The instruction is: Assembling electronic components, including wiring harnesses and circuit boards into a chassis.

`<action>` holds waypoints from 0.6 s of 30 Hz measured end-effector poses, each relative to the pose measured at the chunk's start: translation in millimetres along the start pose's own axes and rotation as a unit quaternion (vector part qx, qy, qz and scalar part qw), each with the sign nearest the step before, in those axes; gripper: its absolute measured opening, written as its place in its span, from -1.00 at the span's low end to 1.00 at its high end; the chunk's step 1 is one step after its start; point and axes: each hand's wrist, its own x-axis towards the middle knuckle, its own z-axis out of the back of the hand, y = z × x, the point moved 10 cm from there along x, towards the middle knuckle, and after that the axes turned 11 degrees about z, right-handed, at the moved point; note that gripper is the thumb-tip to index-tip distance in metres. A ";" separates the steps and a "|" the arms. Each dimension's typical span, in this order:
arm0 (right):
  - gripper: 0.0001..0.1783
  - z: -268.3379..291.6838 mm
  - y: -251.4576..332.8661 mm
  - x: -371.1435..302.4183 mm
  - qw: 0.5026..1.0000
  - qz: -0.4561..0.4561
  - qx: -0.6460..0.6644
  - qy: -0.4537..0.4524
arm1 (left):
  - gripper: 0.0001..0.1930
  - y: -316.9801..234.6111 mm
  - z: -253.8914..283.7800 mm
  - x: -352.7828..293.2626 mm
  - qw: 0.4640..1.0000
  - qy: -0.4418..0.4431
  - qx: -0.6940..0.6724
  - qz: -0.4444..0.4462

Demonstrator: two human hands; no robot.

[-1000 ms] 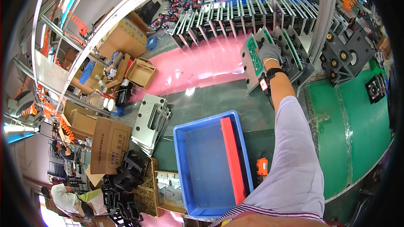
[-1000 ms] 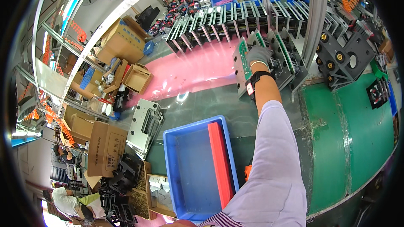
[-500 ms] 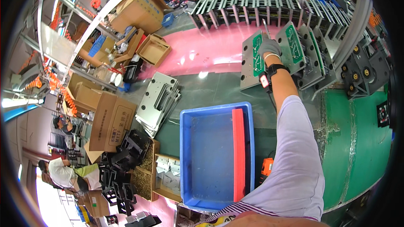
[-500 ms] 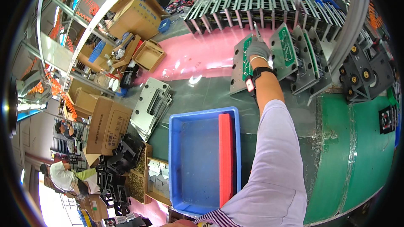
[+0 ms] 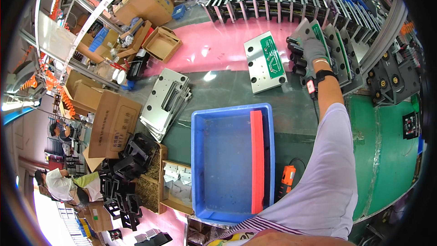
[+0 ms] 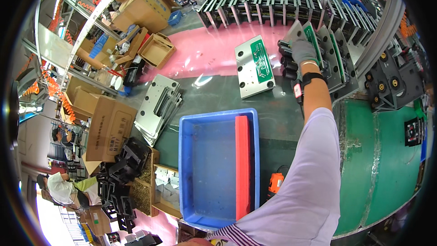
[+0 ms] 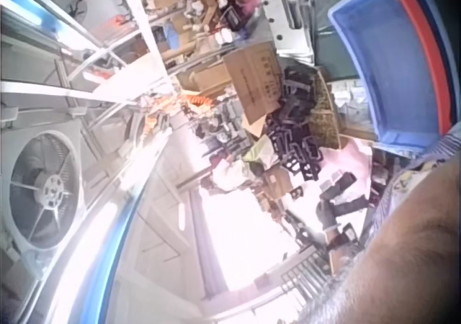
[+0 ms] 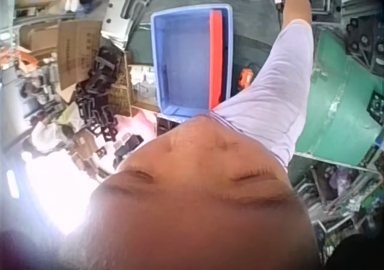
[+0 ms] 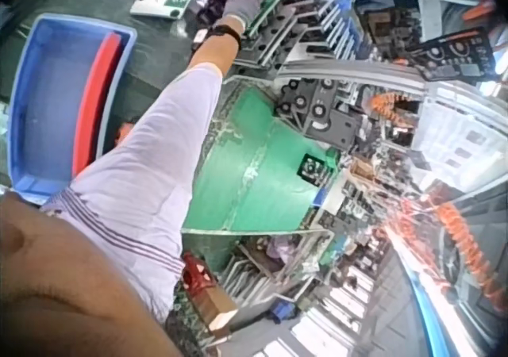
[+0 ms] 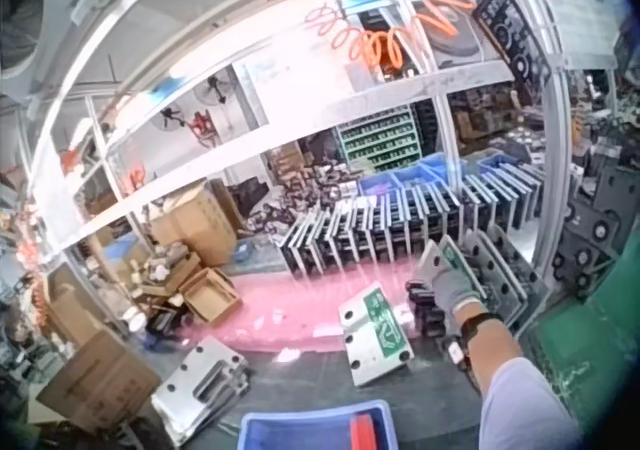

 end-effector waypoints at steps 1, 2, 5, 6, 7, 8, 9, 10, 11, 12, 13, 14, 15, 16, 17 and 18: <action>-0.74 -1.3 -43.6 -23.0 0.998 -0.065 -0.018 0.007 | -0.56 -121.2 16.4 21.4 0.990 0.051 -0.111 0.065; -0.74 2.6 -63.2 -35.4 0.997 -0.079 -0.021 0.010 | -0.58 -176.1 44.5 13.6 0.966 0.072 -0.205 0.143; -0.75 2.2 -49.2 -23.2 0.994 -0.093 0.047 -0.025 | -0.61 -180.4 55.7 1.0 0.941 0.077 -0.279 0.173; -0.75 22.4 -16.0 -19.4 0.994 -0.081 0.076 -0.018 | -0.61 -180.4 59.5 -2.3 0.942 0.074 -0.275 0.176; -0.74 19.0 3.5 -0.6 0.998 -0.014 0.035 -0.051 | -0.61 -181.1 54.4 0.6 0.937 0.081 -0.285 0.185; -0.72 18.6 25.4 2.4 0.990 -0.001 0.124 -0.068 | -0.61 -180.9 51.2 1.4 0.932 0.084 -0.293 0.197; -0.68 -0.5 37.4 8.4 0.981 -0.062 0.177 0.045 | -0.61 -181.6 51.4 1.2 0.933 0.080 -0.291 0.196; -0.64 -19.3 45.1 9.2 0.962 -0.107 0.225 0.114 | -0.60 -175.1 45.8 0.8 0.924 0.084 -0.304 0.217; -0.63 -32.1 48.6 -1.7 0.941 -0.152 0.263 0.150 | -0.59 -166.0 39.5 0.7 0.914 0.088 -0.317 0.237; -0.63 -47.5 48.0 -1.0 0.938 -0.165 0.268 0.145 | -0.57 -164.5 38.0 3.3 0.919 0.070 -0.325 0.213; -0.63 -63.1 47.9 0.5 0.935 -0.177 0.272 0.140 | -0.57 -160.3 39.0 5.6 0.920 0.066 -0.328 0.205; -0.63 -66.7 48.7 -4.7 0.923 -0.202 0.301 0.131 | -0.56 -178.7 47.0 0.3 0.932 0.074 -0.299 0.193; -0.62 -69.5 50.1 -10.2 0.908 -0.226 0.329 0.123 | -0.55 -192.0 51.8 -2.1 0.942 0.082 -0.270 0.180; -0.60 -69.9 50.1 -13.0 0.899 -0.241 0.350 0.107 | -0.53 -193.1 54.4 -4.6 0.946 0.085 -0.256 0.178; -0.60 -69.6 51.7 -15.6 0.898 -0.244 0.352 0.105 | -0.53 -197.3 58.6 -3.8 0.947 0.084 -0.257 0.174; -0.57 -62.7 49.1 -18.1 0.887 -0.250 0.384 0.047 | -0.53 -199.2 58.5 -5.5 0.947 0.096 -0.241 0.188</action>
